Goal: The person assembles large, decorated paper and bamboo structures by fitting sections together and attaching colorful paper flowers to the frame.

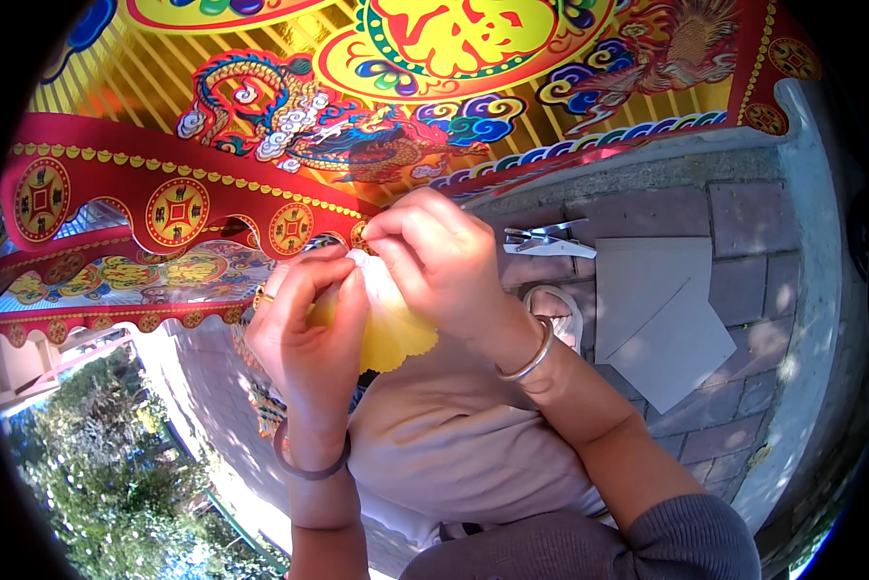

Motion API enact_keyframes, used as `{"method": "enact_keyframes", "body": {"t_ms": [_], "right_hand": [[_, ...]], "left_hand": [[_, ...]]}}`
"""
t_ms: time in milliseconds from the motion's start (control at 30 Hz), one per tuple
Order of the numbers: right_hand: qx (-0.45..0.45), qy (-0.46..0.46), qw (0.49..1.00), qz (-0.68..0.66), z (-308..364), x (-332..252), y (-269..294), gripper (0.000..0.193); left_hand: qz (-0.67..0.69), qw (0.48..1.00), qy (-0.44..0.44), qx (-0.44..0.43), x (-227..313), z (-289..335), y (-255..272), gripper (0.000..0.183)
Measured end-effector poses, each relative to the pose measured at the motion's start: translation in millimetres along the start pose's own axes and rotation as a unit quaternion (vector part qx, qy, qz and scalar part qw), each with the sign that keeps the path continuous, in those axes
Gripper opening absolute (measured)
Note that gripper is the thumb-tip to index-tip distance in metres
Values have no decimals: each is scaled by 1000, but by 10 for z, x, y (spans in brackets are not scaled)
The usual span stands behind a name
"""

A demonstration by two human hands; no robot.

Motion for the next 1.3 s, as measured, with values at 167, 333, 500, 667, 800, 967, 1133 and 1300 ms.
{"method": "enact_keyframes", "body": {"t_ms": [167, 333, 500, 667, 800, 967, 1133, 1300], "right_hand": [[-14, 39, 999, 36, -1, -22, -25, 13], [-28, 53, 997, 46, -11, -45, -58, 14], [-37, 59, 997, 36, -40, -64, -43, 15], [-30, -65, 997, -41, 2, 20, -14, 17], [-39, -32, 997, -56, -22, -17, -61, 16], [-78, -102, 989, -72, -53, 3, -112, 14], [-74, -214, 972, -58, 105, 135, -46, 16], [-101, -465, 838, -268, 456, 381, -82, 19]], "left_hand": [[-8, 999, -41, -3, 56, -19, -13, 14], [1, 1000, -31, 1, 45, -16, -8, 14], [69, 994, 90, 7, -76, 39, -8, 13], [300, 903, 307, 38, -383, 110, -66, 13], [310, 913, 264, 29, -528, 95, -120, 12], [241, 950, 197, 5, -520, 34, -131, 11], [288, 937, 200, -6, -642, 61, -233, 8], [510, 801, 312, -31, -870, 148, -396, 9]]}}
Point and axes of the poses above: each hand's wrist, its own z-axis away from the middle knuckle, its own y-axis out of the back of the hand, x = y × z, the point moved 6 cm from there along -z, towards the middle knuckle, and after that the axes turned 7 degrees about x, right-handed, at the moved point
